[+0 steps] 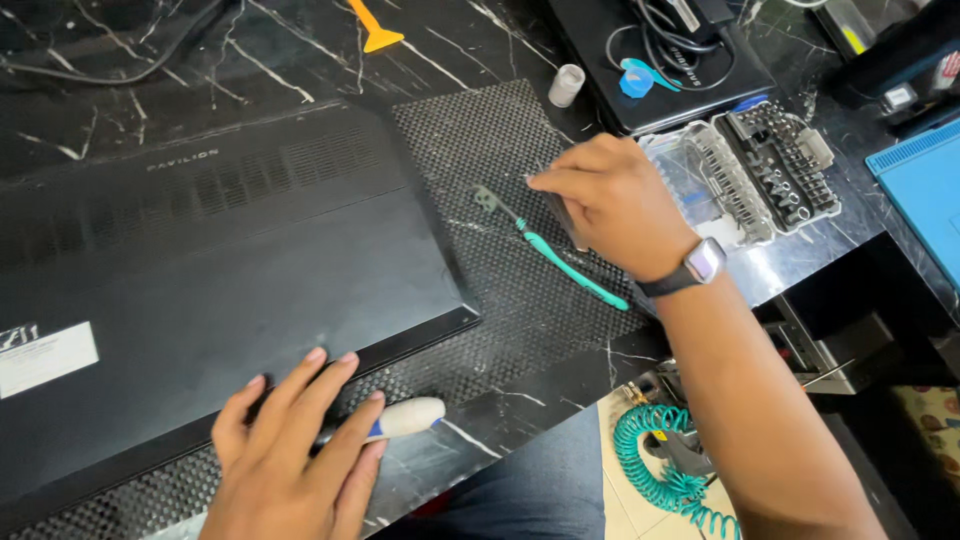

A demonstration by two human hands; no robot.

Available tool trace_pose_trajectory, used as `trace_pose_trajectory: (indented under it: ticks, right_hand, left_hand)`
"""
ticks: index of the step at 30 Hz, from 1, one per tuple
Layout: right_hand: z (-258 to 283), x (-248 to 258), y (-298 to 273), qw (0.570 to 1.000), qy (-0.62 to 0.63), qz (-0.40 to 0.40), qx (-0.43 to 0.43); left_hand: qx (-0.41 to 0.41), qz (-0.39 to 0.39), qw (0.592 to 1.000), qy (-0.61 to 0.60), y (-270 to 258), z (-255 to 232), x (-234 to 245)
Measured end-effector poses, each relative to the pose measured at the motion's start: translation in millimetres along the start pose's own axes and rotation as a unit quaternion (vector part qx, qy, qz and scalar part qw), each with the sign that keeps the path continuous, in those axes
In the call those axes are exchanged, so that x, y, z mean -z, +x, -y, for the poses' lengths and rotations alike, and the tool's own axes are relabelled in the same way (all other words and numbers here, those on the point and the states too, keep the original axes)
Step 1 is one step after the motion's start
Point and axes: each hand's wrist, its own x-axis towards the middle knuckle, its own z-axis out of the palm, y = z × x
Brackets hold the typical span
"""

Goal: The person places a black laptop on a workbench and uses a screwdriver to remove screws from the bottom panel. They then use tweezers to pick up small components and continue unscrewing the device.

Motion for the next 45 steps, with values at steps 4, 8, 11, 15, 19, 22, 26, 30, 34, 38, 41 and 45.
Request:
trace_pose_trajectory:
  ticks: [4,8,11,15,19,22,26,30,34,38,41,45]
  right_hand:
    - [-5,6,-6,0.996,-0.065,0.062,-0.029]
    - [0,46,-27,0.985,-0.034,-0.041,-0.162]
    - [-16,78,-53,0.955,-0.004,-0.078,-0.287]
    - [-50,98,-83,0.923,-0.013,-0.014,-0.385]
    - [-78,97,-80,0.899,-0.008,0.067,-0.432]
    - [-77,101,-57,0.850,-0.002,0.154,-0.503]
    - [-75,107,-38,0.843,0.030,0.208,-0.495]
    - [-100,83,-49,0.894,0.063,0.197,-0.397]
    - [-105,85,-62,0.869,-0.089,0.182,-0.452]
    - [-101,80,-60,0.855,-0.157,0.231,-0.437]
    - [-101,78,-59,0.840,-0.190,0.256,-0.438]
    - [-102,78,-50,0.831,-0.166,0.258,-0.464]
  left_hand:
    - [0.004,-0.017,1.000,0.007,2,-1,-2]
    - [-0.001,-0.037,0.999,0.020,2,0,-7]
    - [0.004,-0.055,0.998,0.031,5,-4,-9]
    - [-0.028,-0.142,0.986,0.084,5,7,-32]
    - [0.036,-0.068,0.988,0.135,-16,20,-33]
    - [0.030,0.056,0.977,0.202,-30,50,-41]
    - [-0.020,0.041,0.982,0.185,-37,70,-48]
    - [-0.016,0.093,0.976,0.195,-37,72,-45]
    - [0.010,0.142,0.975,0.171,-48,91,-54]
    - [-0.025,0.133,0.975,0.177,-47,85,-51]
    - [-0.004,0.106,0.980,0.167,-49,79,-53]
    - [-0.037,0.144,0.971,0.186,-43,88,-50]
